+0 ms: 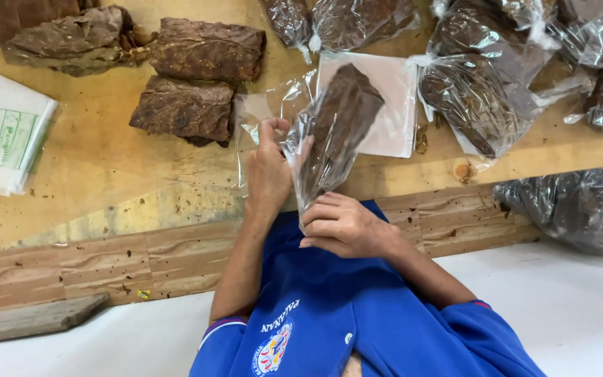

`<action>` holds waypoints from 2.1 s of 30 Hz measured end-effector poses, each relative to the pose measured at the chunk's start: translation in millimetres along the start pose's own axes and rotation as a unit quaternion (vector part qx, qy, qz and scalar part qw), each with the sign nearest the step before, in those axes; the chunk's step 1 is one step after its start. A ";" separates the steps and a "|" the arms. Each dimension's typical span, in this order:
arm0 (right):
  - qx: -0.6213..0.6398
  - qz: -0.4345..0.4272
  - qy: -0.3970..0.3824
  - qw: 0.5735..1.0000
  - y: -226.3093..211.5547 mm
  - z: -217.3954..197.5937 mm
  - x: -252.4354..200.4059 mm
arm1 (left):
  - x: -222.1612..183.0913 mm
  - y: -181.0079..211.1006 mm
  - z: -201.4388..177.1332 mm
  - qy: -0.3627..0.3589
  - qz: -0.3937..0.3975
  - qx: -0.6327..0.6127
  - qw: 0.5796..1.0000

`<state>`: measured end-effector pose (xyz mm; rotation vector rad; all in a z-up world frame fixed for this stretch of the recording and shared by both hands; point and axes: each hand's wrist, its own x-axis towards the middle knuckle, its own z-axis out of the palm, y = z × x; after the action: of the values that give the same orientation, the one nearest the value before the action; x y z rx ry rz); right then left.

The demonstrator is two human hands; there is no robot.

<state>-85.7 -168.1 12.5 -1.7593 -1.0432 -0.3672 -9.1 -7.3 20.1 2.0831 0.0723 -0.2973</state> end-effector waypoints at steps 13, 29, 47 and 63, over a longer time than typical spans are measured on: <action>0.067 0.059 0.178 0.980 -42.9 -95.9 31.0 | -18.1 64.1 -88.6 -0.142 0.208 -0.183 0.950; 0.077 0.097 0.400 0.908 -64.0 -119.4 45.7 | -77.3 121.4 -78.4 0.150 0.597 0.223 0.756; -0.331 0.310 -0.106 0.885 41.5 -9.8 29.8 | 7.2 -7.7 -22.6 0.129 0.194 0.030 0.972; -0.351 0.305 -0.191 0.865 60.0 5.2 22.5 | -14.6 -16.2 -56.6 0.175 0.118 -0.137 0.968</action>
<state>-26.7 -159.5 -11.4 -2.7916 -0.5600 0.0309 -15.7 50.5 37.0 1.8243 0.0721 0.2184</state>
